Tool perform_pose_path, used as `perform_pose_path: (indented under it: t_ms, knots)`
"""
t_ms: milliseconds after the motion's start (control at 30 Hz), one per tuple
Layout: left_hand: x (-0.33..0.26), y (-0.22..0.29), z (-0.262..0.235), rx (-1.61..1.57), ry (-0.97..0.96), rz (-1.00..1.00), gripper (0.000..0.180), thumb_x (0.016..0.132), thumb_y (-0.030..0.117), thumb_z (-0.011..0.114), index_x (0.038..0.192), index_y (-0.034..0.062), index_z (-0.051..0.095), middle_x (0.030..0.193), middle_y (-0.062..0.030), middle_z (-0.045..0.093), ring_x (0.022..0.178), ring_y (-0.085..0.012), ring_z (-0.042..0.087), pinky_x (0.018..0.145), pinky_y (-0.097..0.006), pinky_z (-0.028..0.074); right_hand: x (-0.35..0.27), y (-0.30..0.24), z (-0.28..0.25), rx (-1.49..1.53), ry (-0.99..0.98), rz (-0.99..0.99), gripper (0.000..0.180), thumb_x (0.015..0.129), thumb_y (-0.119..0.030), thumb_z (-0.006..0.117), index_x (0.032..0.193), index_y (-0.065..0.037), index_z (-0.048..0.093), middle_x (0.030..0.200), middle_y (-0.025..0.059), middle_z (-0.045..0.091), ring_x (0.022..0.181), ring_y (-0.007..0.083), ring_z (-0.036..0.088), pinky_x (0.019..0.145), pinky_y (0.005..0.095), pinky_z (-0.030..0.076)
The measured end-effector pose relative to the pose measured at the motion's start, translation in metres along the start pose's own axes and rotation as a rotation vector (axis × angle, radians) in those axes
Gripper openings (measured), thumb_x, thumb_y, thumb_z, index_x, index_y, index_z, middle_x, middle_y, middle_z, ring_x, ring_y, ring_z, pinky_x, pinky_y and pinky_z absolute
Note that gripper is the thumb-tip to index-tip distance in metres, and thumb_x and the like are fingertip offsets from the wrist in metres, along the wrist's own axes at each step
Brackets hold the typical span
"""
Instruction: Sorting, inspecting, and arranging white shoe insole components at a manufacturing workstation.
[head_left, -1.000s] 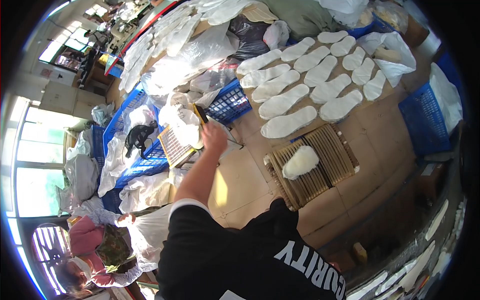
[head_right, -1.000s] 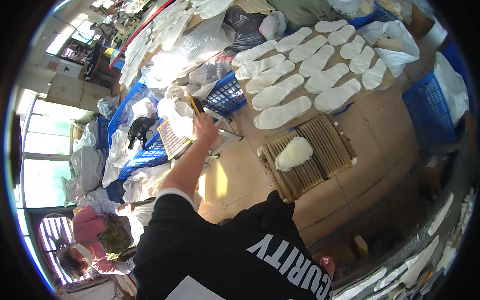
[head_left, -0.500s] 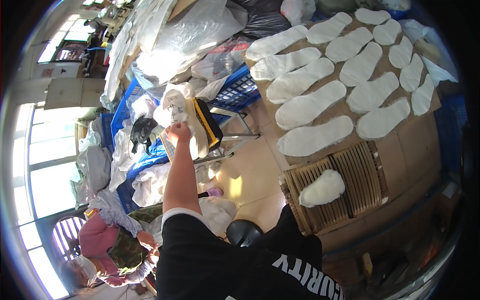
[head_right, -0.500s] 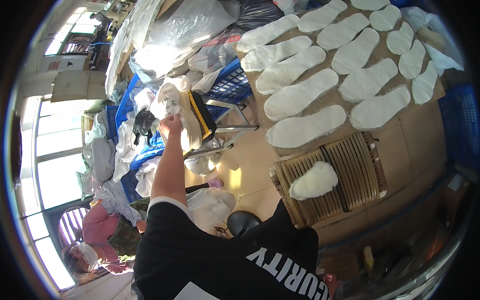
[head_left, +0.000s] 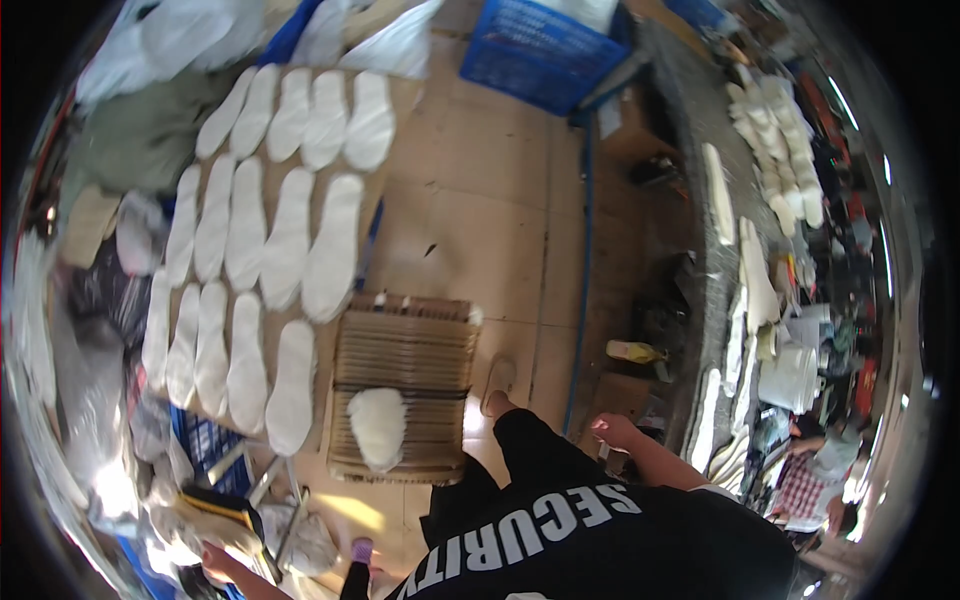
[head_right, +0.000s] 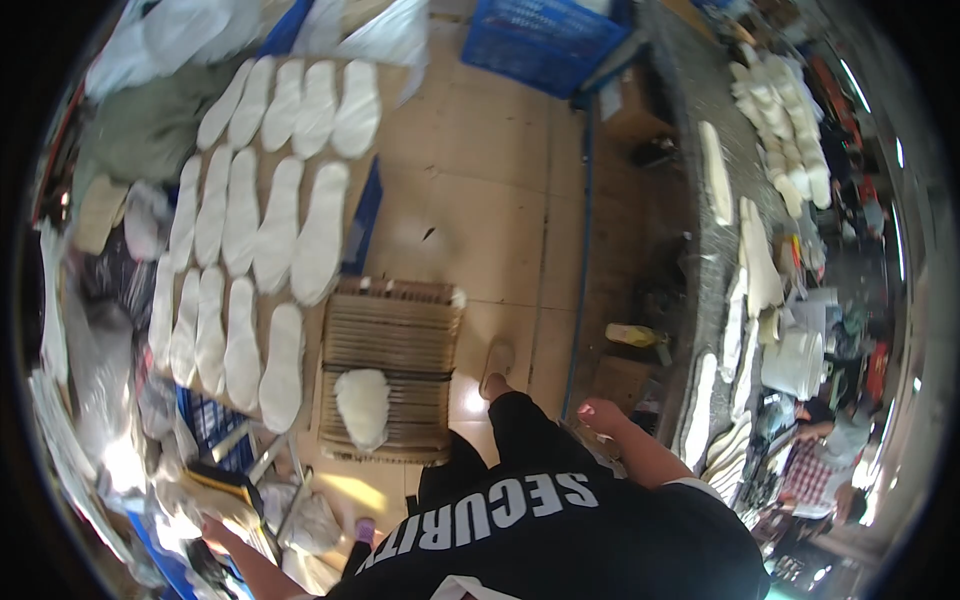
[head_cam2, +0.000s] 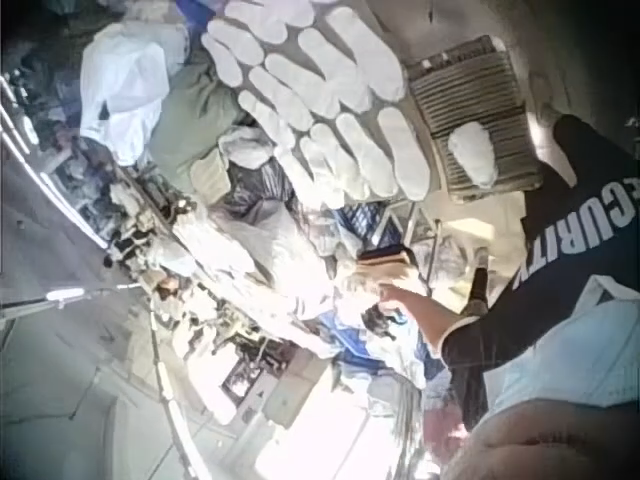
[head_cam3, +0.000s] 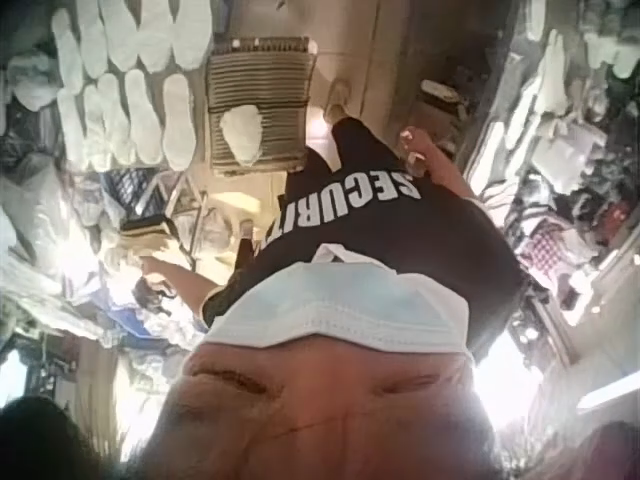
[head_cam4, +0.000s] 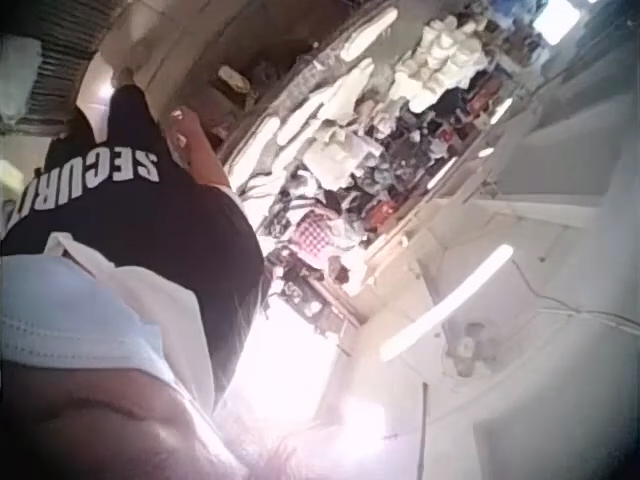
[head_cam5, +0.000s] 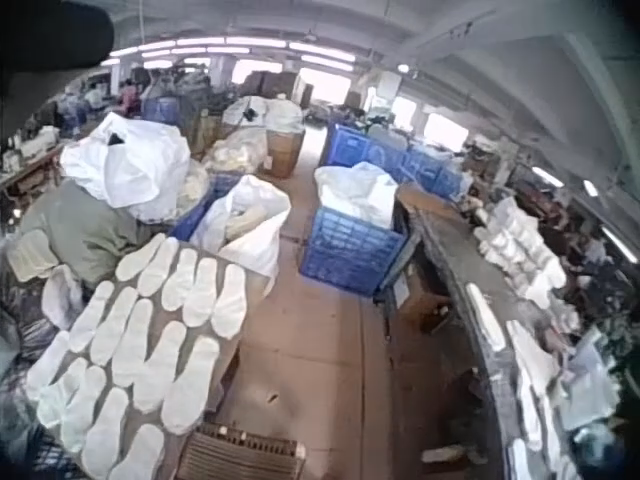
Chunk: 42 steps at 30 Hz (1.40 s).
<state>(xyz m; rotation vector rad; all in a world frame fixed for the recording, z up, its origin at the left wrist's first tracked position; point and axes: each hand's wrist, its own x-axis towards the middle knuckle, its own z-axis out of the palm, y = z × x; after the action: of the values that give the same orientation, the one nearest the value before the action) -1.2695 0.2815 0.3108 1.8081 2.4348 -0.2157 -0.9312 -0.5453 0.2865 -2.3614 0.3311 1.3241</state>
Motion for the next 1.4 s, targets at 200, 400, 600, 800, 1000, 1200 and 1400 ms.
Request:
perform_pose_path:
  t_ms: [200,400,600,800,1000,1200,1400]
  knots:
    - [-0.15,0.048,0.032,-0.155,0.306,0.458,0.039,0.085,0.035,0.059,0.099,-0.0012,0.064,0.086,-0.0153,0.068,0.084,-0.0349,0.062,0.078,-0.044,0.047,0.018,0.001,-0.045,-0.053,-0.002,-0.198,0.024,0.082,-0.027,0.058,0.096,-0.009,0.063,0.089,0.0111,0.067,0.083,0.0284,0.064,0.073,0.0366,0.05]
    - [-0.303,0.202,0.022,-0.253,-0.055,0.924,0.031,0.079,0.028,0.062,0.081,-0.0032,0.064,0.079,-0.0149,0.064,0.073,-0.0332,0.058,0.07,-0.043,0.046,0.02,0.004,-0.124,0.018,0.082,-0.312,0.026,0.085,-0.027,0.057,0.098,-0.005,0.062,0.087,0.014,0.066,0.084,0.0291,0.065,0.074,0.0372,0.05]
    - [-0.456,0.336,0.032,-0.35,-0.199,1.507,0.025,0.081,0.019,0.062,0.071,-0.004,0.06,0.097,-0.0247,0.059,0.103,-0.0381,0.052,0.091,-0.046,0.038,-0.024,0.0,-0.219,0.533,0.384,-0.387,0.025,0.085,-0.024,0.061,0.098,-0.003,0.062,0.083,0.012,0.065,0.077,0.0195,0.063,0.071,0.0313,0.048]
    - [-0.553,0.389,0.046,-0.21,-0.301,1.52,0.016,0.075,0.015,0.065,0.074,0.0,0.061,0.084,-0.0192,0.06,0.086,-0.0359,0.056,0.081,-0.044,0.043,0.01,0.0,-0.33,0.968,0.834,-0.366,0.018,0.082,-0.013,0.061,0.097,-0.002,0.06,0.078,0.0068,0.063,0.075,0.013,0.061,0.07,0.0291,0.048]
    - [-0.649,0.531,0.053,-0.168,-0.353,1.821,0.015,0.075,0.015,0.066,0.079,0.0002,0.062,0.079,-0.0168,0.061,0.077,-0.0329,0.059,0.069,-0.04,0.047,0.092,0.005,-0.42,1.479,1.089,-0.01,0.045,0.086,-0.019,0.062,0.118,0.007,0.045,0.09,0.0156,0.062,0.065,0.0177,0.064,0.056,0.0275,0.051]
    - [-0.894,0.694,0.07,-0.264,-0.943,2.154,0.013,0.086,0.013,0.062,0.094,0.0021,0.061,0.083,-0.0113,0.066,0.081,-0.0181,0.065,0.071,-0.03,0.05,0.121,-0.001,-0.458,1.388,1.08,0.282,0.039,0.079,-0.019,0.069,0.107,0.005,0.056,0.081,0.0099,0.064,0.055,0.0121,0.059,0.044,0.0243,0.045]
    - [-1.161,0.748,0.075,-0.124,-1.453,2.095,0.022,0.082,0.015,0.069,0.094,-0.0003,0.059,0.083,-0.0032,0.062,0.067,-0.0088,0.054,0.058,-0.023,0.044,0.124,-0.005,-0.462,1.441,1.111,0.323,0.025,0.077,-0.014,0.07,0.094,0.003,0.06,0.07,0.0037,0.059,0.052,0.0094,0.054,0.046,0.0244,0.043]
